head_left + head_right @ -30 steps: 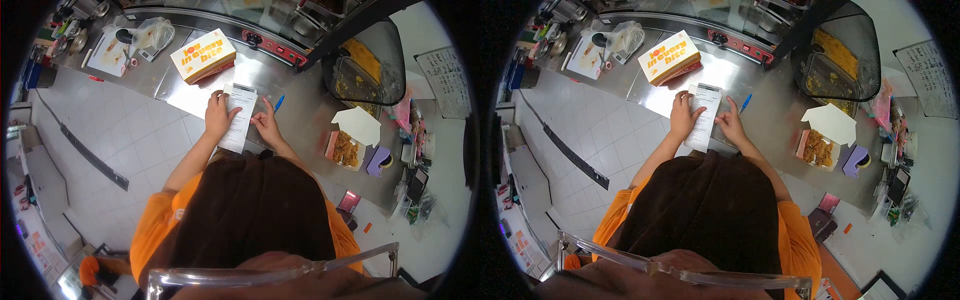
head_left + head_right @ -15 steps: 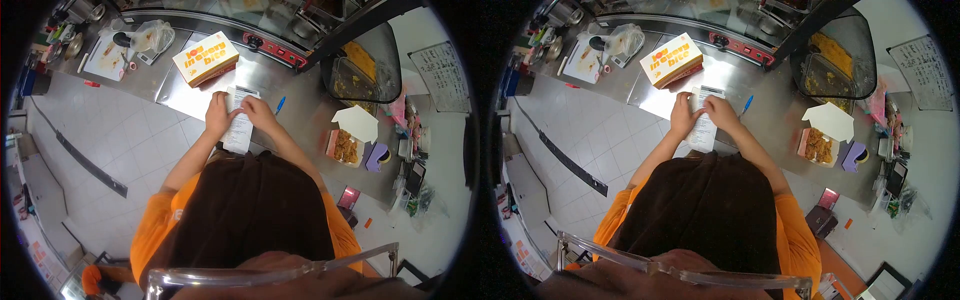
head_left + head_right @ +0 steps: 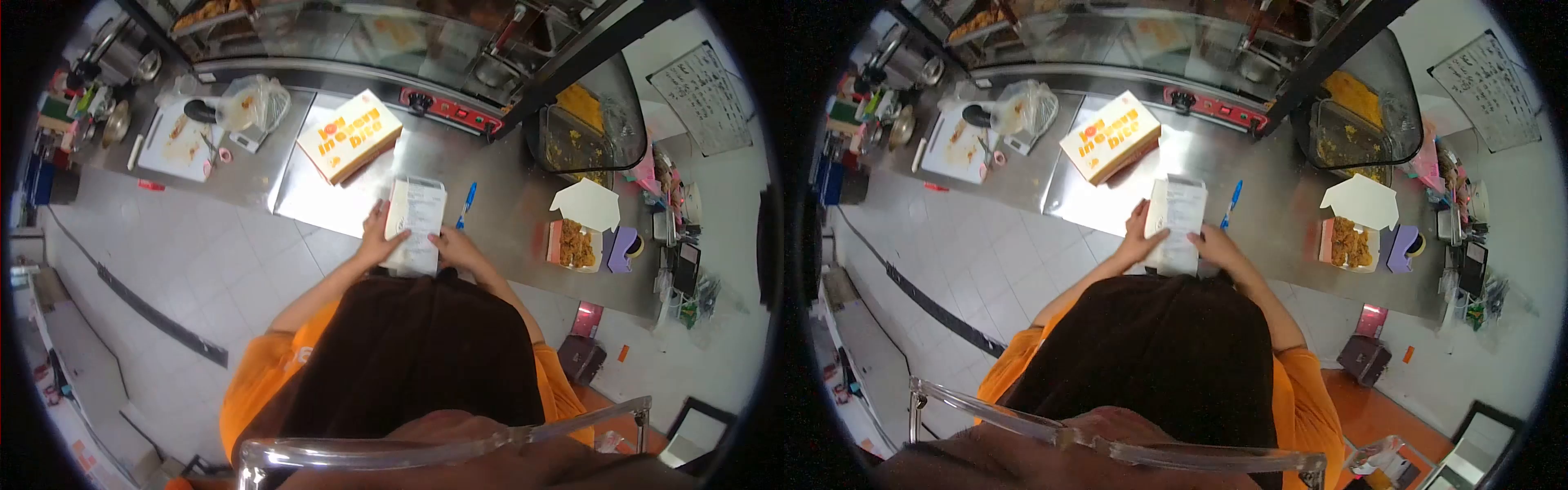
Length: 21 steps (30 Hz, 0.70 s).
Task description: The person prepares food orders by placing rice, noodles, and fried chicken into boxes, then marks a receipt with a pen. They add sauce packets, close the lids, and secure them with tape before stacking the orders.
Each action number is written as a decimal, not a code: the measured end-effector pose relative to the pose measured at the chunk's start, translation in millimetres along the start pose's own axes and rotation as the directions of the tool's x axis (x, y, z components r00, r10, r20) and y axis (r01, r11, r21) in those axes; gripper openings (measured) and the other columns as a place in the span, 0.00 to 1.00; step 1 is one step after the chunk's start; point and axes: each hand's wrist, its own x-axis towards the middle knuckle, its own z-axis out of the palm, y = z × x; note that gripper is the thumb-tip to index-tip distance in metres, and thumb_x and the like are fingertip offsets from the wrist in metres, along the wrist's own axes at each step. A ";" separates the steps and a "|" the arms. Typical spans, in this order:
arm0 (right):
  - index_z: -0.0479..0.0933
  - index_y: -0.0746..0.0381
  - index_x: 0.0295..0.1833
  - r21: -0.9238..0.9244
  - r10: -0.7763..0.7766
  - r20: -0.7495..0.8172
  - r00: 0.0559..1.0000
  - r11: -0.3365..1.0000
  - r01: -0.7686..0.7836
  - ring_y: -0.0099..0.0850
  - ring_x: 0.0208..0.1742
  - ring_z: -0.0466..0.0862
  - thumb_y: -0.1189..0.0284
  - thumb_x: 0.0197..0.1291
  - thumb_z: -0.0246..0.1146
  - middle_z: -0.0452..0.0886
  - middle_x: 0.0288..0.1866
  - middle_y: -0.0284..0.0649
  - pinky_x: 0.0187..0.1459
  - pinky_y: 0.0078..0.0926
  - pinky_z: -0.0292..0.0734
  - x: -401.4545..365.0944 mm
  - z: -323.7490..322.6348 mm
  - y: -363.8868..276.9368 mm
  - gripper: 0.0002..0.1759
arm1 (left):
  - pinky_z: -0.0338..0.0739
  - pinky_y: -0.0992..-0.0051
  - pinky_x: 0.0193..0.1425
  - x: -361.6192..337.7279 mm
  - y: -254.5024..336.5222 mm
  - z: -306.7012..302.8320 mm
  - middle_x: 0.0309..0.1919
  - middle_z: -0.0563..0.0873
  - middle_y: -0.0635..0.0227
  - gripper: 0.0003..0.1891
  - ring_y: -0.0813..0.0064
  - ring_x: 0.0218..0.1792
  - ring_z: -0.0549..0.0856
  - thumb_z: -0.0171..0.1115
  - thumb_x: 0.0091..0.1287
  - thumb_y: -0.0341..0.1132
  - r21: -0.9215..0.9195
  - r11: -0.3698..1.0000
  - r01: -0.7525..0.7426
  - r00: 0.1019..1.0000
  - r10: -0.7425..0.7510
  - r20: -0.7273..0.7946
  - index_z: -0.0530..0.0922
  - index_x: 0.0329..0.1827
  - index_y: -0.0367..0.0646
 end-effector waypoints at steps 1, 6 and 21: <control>0.71 0.67 0.58 0.233 0.009 0.018 1.000 0.972 -0.013 0.33 0.42 0.83 0.66 0.66 0.53 0.81 0.45 0.47 0.31 0.30 0.82 -8.3 10.6 -2.6 0.20 | 0.58 0.58 0.67 0.8 -2.9 0.6 0.65 0.62 0.42 0.45 0.46 0.65 0.62 0.69 0.55 0.45 -0.210 0.977 -0.038 0.998 0.046 0.035 0.55 0.70 0.33; 0.68 0.67 0.59 0.565 -0.113 -0.145 0.983 0.806 0.176 0.35 0.42 0.83 0.72 0.66 0.52 0.78 0.51 0.46 0.36 0.28 0.85 -20.4 2.4 -68.7 0.17 | 0.55 0.60 0.70 46.6 68.0 -80.8 0.66 0.63 0.46 0.42 0.49 0.67 0.62 0.68 0.56 0.39 0.102 0.922 -0.373 0.925 0.377 -0.033 0.55 0.70 0.36; 0.17 0.38 0.71 0.914 -0.383 0.213 0.899 0.404 -0.044 0.58 0.75 0.37 0.38 0.48 0.63 0.22 0.77 0.43 0.61 0.73 0.51 83.3 19.1 -154.2 0.65 | 0.70 0.74 0.62 224.7 22.1 -249.2 0.60 0.75 0.60 0.29 0.75 0.58 0.75 0.61 0.64 0.44 -0.030 0.665 0.746 0.435 -0.453 0.778 0.69 0.63 0.35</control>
